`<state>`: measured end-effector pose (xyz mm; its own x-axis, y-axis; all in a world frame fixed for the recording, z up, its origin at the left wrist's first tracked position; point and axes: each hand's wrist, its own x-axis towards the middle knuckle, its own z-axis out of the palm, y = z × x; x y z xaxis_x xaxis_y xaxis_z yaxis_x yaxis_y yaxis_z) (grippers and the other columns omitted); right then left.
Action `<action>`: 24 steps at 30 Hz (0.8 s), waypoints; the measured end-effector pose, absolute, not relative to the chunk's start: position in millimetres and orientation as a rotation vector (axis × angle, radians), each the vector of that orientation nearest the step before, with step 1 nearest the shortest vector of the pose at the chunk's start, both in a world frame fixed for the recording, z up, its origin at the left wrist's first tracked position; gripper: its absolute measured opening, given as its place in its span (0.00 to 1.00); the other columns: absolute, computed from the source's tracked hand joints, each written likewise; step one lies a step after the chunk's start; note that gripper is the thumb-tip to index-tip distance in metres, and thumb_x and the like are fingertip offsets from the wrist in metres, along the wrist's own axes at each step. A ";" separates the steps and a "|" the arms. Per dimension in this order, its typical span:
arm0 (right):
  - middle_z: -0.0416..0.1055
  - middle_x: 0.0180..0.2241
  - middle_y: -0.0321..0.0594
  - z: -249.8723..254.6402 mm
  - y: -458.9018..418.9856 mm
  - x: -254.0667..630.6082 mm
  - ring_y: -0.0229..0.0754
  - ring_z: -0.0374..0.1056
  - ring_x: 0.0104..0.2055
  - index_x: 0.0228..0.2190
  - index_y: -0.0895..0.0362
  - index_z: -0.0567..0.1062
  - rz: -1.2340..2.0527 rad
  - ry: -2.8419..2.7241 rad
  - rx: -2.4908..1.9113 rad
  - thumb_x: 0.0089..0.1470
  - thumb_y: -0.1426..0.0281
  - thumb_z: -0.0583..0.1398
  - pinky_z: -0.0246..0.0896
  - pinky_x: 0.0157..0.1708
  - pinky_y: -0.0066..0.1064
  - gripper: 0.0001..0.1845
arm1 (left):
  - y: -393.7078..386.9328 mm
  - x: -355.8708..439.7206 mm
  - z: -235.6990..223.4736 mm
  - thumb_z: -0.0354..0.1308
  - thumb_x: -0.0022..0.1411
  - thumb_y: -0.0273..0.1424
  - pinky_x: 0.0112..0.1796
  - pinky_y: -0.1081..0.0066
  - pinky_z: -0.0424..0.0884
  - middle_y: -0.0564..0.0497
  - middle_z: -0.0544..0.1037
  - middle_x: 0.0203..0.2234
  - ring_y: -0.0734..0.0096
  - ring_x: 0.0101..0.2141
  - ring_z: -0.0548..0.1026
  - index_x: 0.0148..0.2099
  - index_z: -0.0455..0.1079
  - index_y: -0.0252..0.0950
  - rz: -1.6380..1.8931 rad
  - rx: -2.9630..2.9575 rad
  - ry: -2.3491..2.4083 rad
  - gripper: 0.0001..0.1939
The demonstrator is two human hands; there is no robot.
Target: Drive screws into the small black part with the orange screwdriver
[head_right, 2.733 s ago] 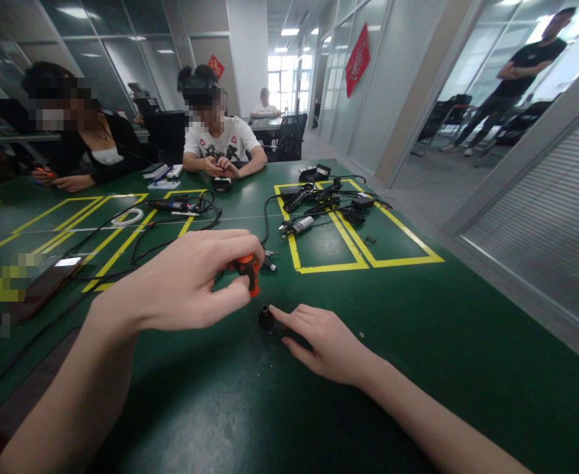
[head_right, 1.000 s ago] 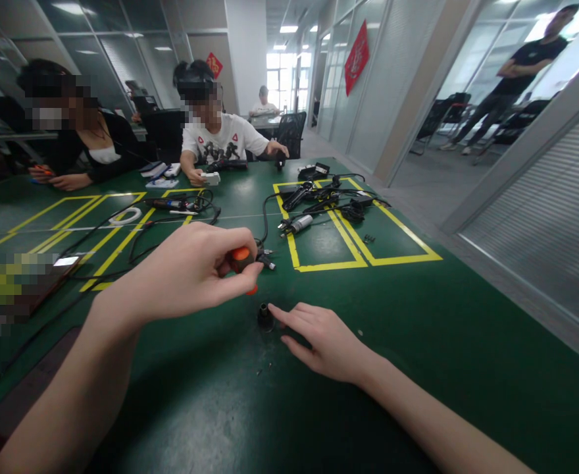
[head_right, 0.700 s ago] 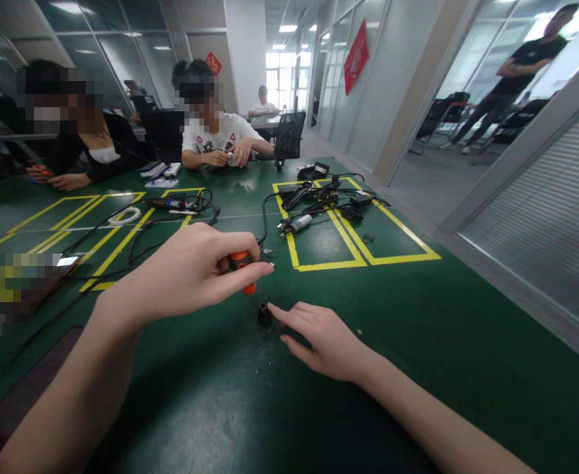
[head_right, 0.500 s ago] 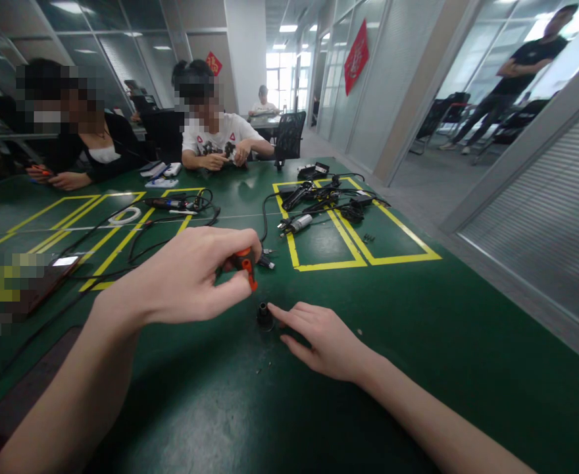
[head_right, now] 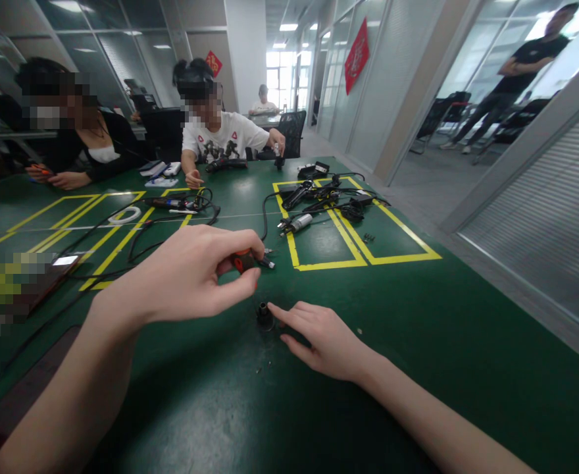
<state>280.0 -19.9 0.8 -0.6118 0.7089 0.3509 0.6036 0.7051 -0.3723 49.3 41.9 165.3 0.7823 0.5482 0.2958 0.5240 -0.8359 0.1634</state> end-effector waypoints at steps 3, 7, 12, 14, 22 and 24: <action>0.80 0.43 0.46 0.6 -19.8 280.0 0.46 0.76 0.41 0.68 0.56 0.62 0.307 -2.434 -0.998 0.67 0.74 0.56 0.74 0.40 0.37 0.30 | 41.9 48.6 165.5 0.55 0.62 0.30 0.30 0.70 0.62 0.50 0.79 0.31 0.67 0.30 0.75 0.41 0.77 0.37 0.542 2.910 0.853 0.09; 0.80 0.43 0.46 1.6 -19.3 280.3 0.47 0.76 0.42 0.68 0.56 0.62 0.301 -2.432 -0.996 0.67 0.74 0.57 0.74 0.39 0.37 0.30 | 43.6 48.8 166.1 0.55 0.65 0.29 0.31 0.70 0.62 0.49 0.79 0.33 0.68 0.31 0.75 0.40 0.78 0.36 0.561 2.896 0.824 0.10; 0.81 0.43 0.45 -0.8 -20.6 277.6 0.46 0.77 0.41 0.66 0.55 0.65 0.259 -2.389 -1.014 0.66 0.74 0.57 0.74 0.39 0.36 0.28 | 45.4 49.7 165.2 0.55 0.70 0.33 0.28 0.71 0.58 0.53 0.76 0.24 0.71 0.25 0.72 0.36 0.77 0.37 0.542 2.877 0.852 0.12; 0.81 0.42 0.45 -5.0 -22.2 274.3 0.46 0.77 0.41 0.62 0.55 0.70 0.235 -2.307 -1.054 0.66 0.73 0.58 0.74 0.40 0.37 0.24 | 45.5 49.4 164.2 0.55 0.69 0.33 0.28 0.71 0.58 0.52 0.77 0.26 0.70 0.26 0.72 0.35 0.75 0.36 0.556 2.895 0.847 0.11; 0.79 0.34 0.42 -14.6 -21.1 259.7 0.44 0.76 0.33 0.51 0.57 0.77 0.203 -2.202 -1.193 0.65 0.69 0.63 0.72 0.32 0.33 0.14 | 45.5 48.1 164.5 0.56 0.65 0.30 0.29 0.71 0.60 0.52 0.79 0.29 0.69 0.28 0.74 0.39 0.75 0.36 0.504 2.882 0.833 0.07; 0.78 0.33 0.41 -13.9 -19.8 258.5 0.43 0.75 0.31 0.49 0.57 0.78 0.202 -2.211 -1.227 0.65 0.69 0.62 0.71 0.31 0.31 0.12 | 46.5 48.4 164.1 0.57 0.67 0.33 0.28 0.71 0.58 0.54 0.77 0.24 0.71 0.24 0.72 0.37 0.76 0.37 0.508 2.872 0.874 0.08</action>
<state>258.5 -19.8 -13.9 -0.3962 0.8138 0.4253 0.7234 0.5619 -0.4012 48.4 46.5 164.1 0.7798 0.5566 0.2865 0.5243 -0.8308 0.1868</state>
